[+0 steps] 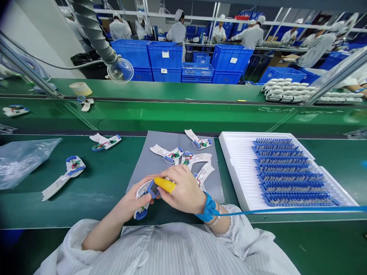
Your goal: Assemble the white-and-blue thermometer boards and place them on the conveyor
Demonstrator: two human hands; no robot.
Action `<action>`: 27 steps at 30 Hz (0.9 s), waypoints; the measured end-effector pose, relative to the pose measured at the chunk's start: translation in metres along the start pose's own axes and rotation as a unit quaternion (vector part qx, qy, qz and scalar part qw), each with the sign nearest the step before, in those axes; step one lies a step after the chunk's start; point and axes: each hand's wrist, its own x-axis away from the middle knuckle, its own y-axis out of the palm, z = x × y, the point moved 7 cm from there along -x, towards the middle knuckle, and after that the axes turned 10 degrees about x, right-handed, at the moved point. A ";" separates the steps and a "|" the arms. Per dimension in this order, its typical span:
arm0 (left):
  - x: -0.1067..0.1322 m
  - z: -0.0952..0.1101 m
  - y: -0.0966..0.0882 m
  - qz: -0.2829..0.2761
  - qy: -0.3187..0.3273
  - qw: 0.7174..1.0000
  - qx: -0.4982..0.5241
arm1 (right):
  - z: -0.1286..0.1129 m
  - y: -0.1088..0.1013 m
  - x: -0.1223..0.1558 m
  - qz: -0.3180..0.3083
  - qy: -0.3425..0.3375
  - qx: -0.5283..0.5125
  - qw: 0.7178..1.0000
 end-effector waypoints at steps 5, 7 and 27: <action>0.001 -0.006 0.008 -0.017 -0.028 0.999 0.038 | -0.008 -0.002 -0.004 0.034 -0.054 0.034 0.997; 0.000 -0.008 0.006 -0.012 -0.022 0.995 0.096 | -0.005 -0.006 0.000 0.061 -0.031 0.020 0.997; 0.008 0.009 0.002 0.064 0.231 0.905 -0.351 | 0.010 0.082 0.036 -0.174 0.363 -0.621 0.673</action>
